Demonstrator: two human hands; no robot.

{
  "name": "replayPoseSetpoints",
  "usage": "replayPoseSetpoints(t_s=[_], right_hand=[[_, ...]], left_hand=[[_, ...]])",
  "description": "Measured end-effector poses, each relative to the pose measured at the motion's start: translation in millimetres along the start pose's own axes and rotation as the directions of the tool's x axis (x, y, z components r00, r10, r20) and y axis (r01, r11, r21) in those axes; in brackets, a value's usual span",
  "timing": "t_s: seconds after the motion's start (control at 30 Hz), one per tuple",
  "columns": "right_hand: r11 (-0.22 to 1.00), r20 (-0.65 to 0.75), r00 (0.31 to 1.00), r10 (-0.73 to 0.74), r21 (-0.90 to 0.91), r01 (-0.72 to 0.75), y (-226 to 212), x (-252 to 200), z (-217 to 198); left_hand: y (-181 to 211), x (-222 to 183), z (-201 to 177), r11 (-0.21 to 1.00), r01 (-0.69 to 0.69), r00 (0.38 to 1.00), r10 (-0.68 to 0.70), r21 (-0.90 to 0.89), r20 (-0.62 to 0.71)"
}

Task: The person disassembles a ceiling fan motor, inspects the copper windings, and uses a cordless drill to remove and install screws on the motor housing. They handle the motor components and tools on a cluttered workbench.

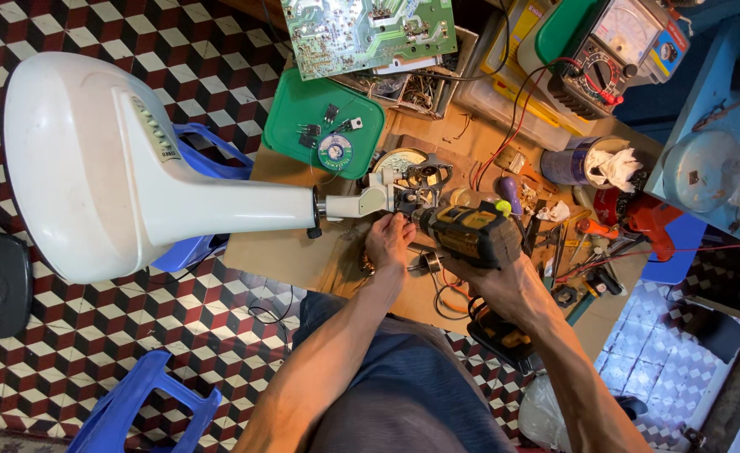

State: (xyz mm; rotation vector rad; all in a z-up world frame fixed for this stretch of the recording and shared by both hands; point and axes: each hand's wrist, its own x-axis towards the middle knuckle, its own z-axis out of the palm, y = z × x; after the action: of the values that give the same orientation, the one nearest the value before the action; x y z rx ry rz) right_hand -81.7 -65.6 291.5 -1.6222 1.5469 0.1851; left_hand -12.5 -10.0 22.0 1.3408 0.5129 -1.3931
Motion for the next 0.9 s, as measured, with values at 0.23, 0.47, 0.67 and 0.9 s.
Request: replayPoseSetpoints(t_s=[0.23,0.47,0.67,0.9], right_hand=[[0.968,0.124,0.964,0.236,-0.111,-0.223,19.1,-12.0,7.0],[0.972,0.113,0.994,0.005,-0.232,0.021,24.9,-18.5,12.4],[0.933,0.06,0.981,-0.187,-0.301,0.196,18.8,-25.1,22.2],[0.997,-0.07,0.997,0.025,0.07,-0.02,9.2,-28.4,26.7]], left_hand=[[4.3,-3.1,-0.1,0.993,0.104,0.992,-0.099,0.063,-0.076],[-18.8,21.0,-24.0,0.995,-0.004,0.996,-0.005,0.104,0.087],[29.1,9.1,-38.0,0.781,-0.346,0.929,0.205,0.519,0.309],[96.3,-30.4,-14.9,0.21,-0.697,0.713,0.302,0.685,0.633]])
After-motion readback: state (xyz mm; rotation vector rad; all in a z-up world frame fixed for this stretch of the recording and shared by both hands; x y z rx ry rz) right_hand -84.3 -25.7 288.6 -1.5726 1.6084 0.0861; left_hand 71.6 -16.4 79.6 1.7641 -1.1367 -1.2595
